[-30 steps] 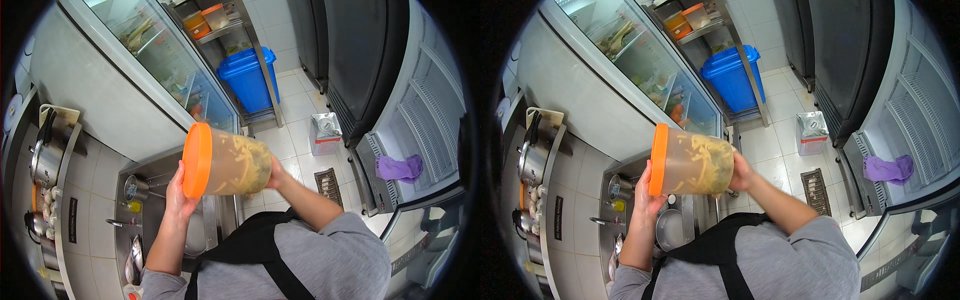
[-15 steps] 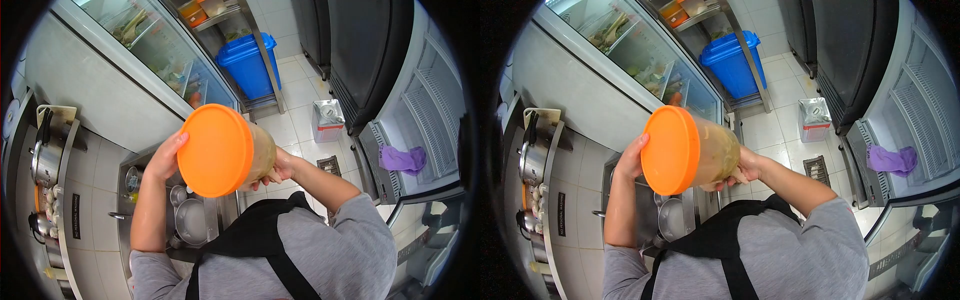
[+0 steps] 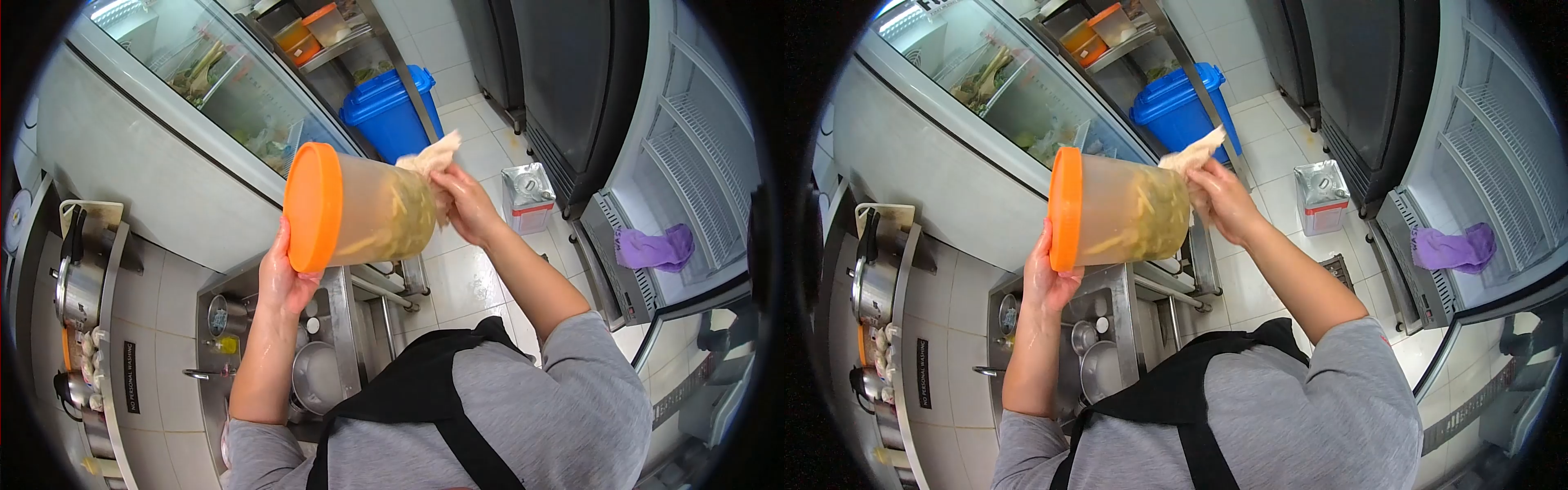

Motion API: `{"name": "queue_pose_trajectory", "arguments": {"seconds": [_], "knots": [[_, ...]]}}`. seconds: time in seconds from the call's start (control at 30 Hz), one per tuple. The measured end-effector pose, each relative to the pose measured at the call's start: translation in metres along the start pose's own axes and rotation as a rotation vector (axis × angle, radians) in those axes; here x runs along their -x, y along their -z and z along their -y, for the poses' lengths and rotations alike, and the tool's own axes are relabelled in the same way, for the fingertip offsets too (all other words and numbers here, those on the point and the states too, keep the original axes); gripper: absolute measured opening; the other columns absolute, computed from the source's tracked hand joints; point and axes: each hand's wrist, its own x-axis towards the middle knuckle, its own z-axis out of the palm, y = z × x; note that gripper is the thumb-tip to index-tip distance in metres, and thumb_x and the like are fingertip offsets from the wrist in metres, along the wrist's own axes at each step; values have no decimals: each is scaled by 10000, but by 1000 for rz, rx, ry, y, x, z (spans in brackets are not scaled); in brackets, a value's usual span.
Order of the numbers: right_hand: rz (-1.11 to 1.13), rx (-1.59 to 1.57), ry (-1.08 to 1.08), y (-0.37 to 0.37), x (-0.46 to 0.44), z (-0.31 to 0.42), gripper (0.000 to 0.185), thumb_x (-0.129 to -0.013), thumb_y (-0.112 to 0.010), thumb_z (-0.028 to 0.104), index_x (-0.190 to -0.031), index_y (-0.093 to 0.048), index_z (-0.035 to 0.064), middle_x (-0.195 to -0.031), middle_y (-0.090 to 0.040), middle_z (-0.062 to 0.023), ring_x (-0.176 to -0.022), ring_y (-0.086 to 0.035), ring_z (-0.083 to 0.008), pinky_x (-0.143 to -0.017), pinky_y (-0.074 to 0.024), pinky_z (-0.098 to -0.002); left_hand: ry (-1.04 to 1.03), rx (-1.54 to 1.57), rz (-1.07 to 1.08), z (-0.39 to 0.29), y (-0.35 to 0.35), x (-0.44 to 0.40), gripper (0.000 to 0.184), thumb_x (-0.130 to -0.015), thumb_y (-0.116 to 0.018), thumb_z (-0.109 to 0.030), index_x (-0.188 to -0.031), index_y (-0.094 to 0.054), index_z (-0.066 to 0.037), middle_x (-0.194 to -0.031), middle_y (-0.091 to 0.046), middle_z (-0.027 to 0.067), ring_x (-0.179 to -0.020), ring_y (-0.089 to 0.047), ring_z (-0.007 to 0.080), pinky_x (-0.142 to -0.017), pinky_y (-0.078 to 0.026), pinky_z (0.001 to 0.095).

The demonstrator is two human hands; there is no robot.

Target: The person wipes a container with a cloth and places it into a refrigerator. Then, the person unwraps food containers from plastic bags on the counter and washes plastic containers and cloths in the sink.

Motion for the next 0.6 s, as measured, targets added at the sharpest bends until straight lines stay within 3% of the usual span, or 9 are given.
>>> {"name": "queue_pose_trajectory", "arguments": {"seconds": [0.03, 0.07, 0.17, 0.2, 0.27, 0.3, 0.37, 0.5, 0.6], "knots": [[10, 130, 162, -1, -4, 5, 273, -940, -474, 178, -1193, -505, 79, -1136, -551, -39, -1048, -531, -126, -865, -434, -268, -25, -3, -100, -1, -12, 1, 339, -972, -389, -390, -1057, -556, -107, -870, -616, 0, -540, -500, 67, -442, -388, 171], [9, 131, 166, -4, -8, 11, 273, -940, -474, 178, -1193, -505, 79, -1136, -551, -39, -1048, -531, -126, -865, -434, -268, -49, -5, -201, -2, -19, 2, 324, -971, -395, -388, -1005, -559, -111, -794, -598, -14, -452, -427, 57, -376, -322, 154], [105, 725, 564, -47, 5, 45, 245, -902, -491, 136, -1120, -572, 61, -1124, -561, -83, -967, -570, -166, -817, -436, -254, -67, -24, -169, -4, -19, 1, 307, -962, -418, -400, -1020, -534, -122, -812, -571, -27, -498, -394, 61, -418, -290, 182], [104, 726, 569, -56, 6, 48, 245, -902, -491, 136, -1120, -572, 61, -1124, -561, -83, -967, -570, -166, -817, -436, -254, -68, -26, -165, -5, -22, 2, 307, -962, -418, -400, -1020, -534, -122, -812, -571, -27, -498, -394, 61, -418, -290, 182], [190, 960, 929, -70, 6, 50, 274, -826, -515, 73, -1077, -620, 103, -1182, -553, -82, -1019, -553, -202, -845, -416, -311, -73, 2, -205, -5, -30, 3, 297, -960, -427, -397, -1004, -534, -123, -815, -573, -23, -498, -396, 64, -419, -290, 185], [190, 962, 935, -77, 12, 46, 274, -826, -515, 73, -1077, -620, 103, -1182, -553, -82, -1019, -553, -202, -845, -416, -311, -75, 1, -200, -6, -30, 3, 297, -960, -427, -397, -1004, -534, -123, -815, -573, -23, -498, -396, 64, -419, -290, 185], [-106, 1446, 1208, -91, 38, 27, 300, -757, -550, 75, -1023, -664, 156, -1235, -539, -39, -1135, -489, -231, -911, -357, -387, -76, 47, -124, -6, -28, 2, 298, -962, -421, -396, -1006, -531, -122, -815, -567, -19, -497, -390, 69, -425, -291, 185], [-167, 1402, 1430, -84, 61, -32, 316, -733, -591, 117, -1000, -688, 256, -1212, -542, -3, -1191, -428, -231, -930, -294, -447, -69, 52, -135, -11, -43, 8, 292, -965, -416, -390, -1013, -528, -124, -809, -559, -14, -499, -382, 76, -431, -292, 191], [51, 1578, 1601, -52, 62, -58, 321, -704, -613, 138, -978, -694, 285, -1219, -522, 0, -1192, -416, -233, -906, -290, -439, -196, -72, -148, -9, -45, 11, 292, -967, -412, -387, -1026, -524, -124, -807, -558, -10, -499, -383, 73, -432, -297, 188]]}}
